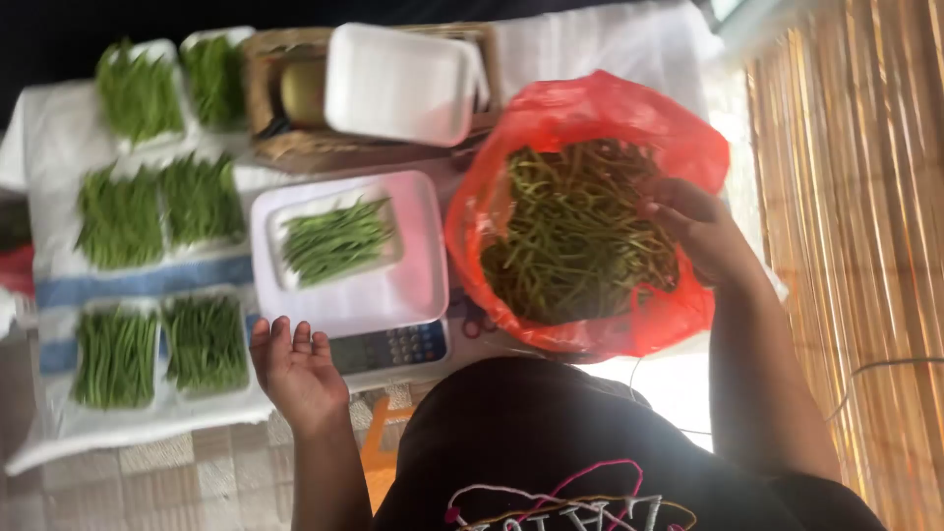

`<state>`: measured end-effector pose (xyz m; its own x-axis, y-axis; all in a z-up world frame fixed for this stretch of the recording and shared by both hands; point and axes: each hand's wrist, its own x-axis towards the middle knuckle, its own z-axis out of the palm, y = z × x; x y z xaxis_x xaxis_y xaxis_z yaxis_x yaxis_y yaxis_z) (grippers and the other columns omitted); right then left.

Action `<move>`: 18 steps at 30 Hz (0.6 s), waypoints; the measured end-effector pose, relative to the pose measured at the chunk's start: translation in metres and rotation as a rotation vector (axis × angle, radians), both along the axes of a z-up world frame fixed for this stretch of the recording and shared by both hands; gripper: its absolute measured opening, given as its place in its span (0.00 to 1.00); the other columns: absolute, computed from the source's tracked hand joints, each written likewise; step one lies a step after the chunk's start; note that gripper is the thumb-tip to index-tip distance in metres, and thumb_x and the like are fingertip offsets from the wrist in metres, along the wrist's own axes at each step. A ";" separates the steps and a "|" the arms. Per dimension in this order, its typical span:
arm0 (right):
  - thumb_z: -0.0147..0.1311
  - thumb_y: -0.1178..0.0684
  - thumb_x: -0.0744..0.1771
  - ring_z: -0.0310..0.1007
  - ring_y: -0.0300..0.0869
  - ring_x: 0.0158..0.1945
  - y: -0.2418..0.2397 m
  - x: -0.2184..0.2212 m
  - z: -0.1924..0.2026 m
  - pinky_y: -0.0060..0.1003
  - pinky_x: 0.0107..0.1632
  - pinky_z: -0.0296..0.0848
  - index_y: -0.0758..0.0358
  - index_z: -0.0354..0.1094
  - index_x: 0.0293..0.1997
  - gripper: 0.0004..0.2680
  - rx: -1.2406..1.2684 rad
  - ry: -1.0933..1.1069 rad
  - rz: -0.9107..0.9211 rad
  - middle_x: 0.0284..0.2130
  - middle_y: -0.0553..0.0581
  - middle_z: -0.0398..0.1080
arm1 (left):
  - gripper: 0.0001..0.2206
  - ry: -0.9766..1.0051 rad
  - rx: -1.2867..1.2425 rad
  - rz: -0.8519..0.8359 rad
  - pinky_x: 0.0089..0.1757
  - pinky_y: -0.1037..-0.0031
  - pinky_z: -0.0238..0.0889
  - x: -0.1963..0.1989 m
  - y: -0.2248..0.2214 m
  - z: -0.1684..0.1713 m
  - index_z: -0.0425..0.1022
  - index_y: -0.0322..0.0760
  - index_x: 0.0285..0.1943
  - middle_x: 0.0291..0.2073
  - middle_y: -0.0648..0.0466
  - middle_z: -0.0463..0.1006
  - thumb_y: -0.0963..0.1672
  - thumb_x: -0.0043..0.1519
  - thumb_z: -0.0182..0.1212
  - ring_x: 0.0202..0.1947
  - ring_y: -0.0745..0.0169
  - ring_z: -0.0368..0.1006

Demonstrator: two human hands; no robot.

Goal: Sorting green beans from a large plastic bag into individual styrofoam trays on a digital scale for packaging.

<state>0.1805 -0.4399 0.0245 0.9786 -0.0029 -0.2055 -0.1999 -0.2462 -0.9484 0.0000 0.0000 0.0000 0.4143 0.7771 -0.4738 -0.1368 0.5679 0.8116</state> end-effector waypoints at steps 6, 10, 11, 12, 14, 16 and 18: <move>0.62 0.47 0.67 0.68 0.54 0.64 -0.055 -0.010 0.005 0.55 0.63 0.63 0.47 0.74 0.59 0.14 -0.391 0.115 -0.143 0.53 0.58 0.73 | 0.11 -0.024 0.090 -0.204 0.44 0.77 0.65 0.054 -0.058 0.031 0.69 0.50 0.55 0.45 0.62 0.75 0.42 0.65 0.59 0.42 0.67 0.72; 0.61 0.46 0.67 0.73 0.52 0.58 -0.068 -0.014 -0.018 0.54 0.61 0.67 0.49 0.75 0.57 0.13 -0.530 0.098 -0.042 0.49 0.55 0.77 | 0.12 -0.084 0.144 -0.327 0.45 0.77 0.65 0.067 -0.106 0.043 0.69 0.48 0.56 0.47 0.60 0.76 0.42 0.64 0.58 0.43 0.68 0.72; 0.58 0.49 0.67 0.75 0.59 0.52 -0.064 -0.013 -0.030 0.56 0.55 0.71 0.52 0.77 0.53 0.10 -0.659 0.027 0.029 0.43 0.60 0.78 | 0.12 -0.089 0.161 -0.422 0.44 0.79 0.65 0.069 -0.122 0.048 0.68 0.46 0.55 0.45 0.59 0.75 0.41 0.64 0.57 0.42 0.68 0.71; 0.55 0.53 0.67 0.77 0.65 0.46 -0.059 -0.013 -0.041 0.58 0.49 0.74 0.56 0.79 0.49 0.09 -0.785 -0.044 0.101 0.38 0.65 0.79 | 0.12 -0.093 0.177 -0.517 0.42 0.81 0.64 0.071 -0.137 0.053 0.67 0.43 0.55 0.43 0.58 0.74 0.39 0.63 0.56 0.40 0.68 0.70; 0.57 0.50 0.66 0.78 0.60 0.43 -0.044 -0.010 -0.046 0.55 0.47 0.76 0.54 0.79 0.46 0.08 -0.913 -0.091 0.142 0.35 0.61 0.78 | 0.12 -0.087 0.166 -0.630 0.42 0.80 0.64 0.067 -0.157 0.047 0.67 0.42 0.54 0.42 0.57 0.74 0.40 0.63 0.57 0.41 0.67 0.70; 0.59 0.48 0.65 0.78 0.56 0.41 -0.040 -0.004 -0.054 0.52 0.45 0.78 0.53 0.79 0.43 0.07 -1.043 -0.143 0.185 0.32 0.58 0.77 | 0.11 -0.084 0.154 -0.738 0.42 0.79 0.64 0.069 -0.173 0.046 0.68 0.41 0.54 0.41 0.56 0.74 0.40 0.63 0.58 0.41 0.67 0.70; 0.58 0.45 0.66 0.77 0.52 0.40 -0.044 -0.001 -0.069 0.49 0.42 0.77 0.49 0.78 0.38 0.06 -1.123 -0.215 0.196 0.30 0.53 0.74 | 0.11 -0.083 0.173 -0.919 0.45 0.74 0.64 0.071 -0.184 0.052 0.68 0.38 0.53 0.40 0.52 0.73 0.40 0.63 0.59 0.41 0.62 0.68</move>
<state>0.1794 -0.4834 -0.0441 0.9969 0.0773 -0.0126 0.0736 -0.9798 -0.1859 0.0707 -0.1841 0.0523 0.9279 0.1849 -0.3237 0.2445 0.3537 0.9028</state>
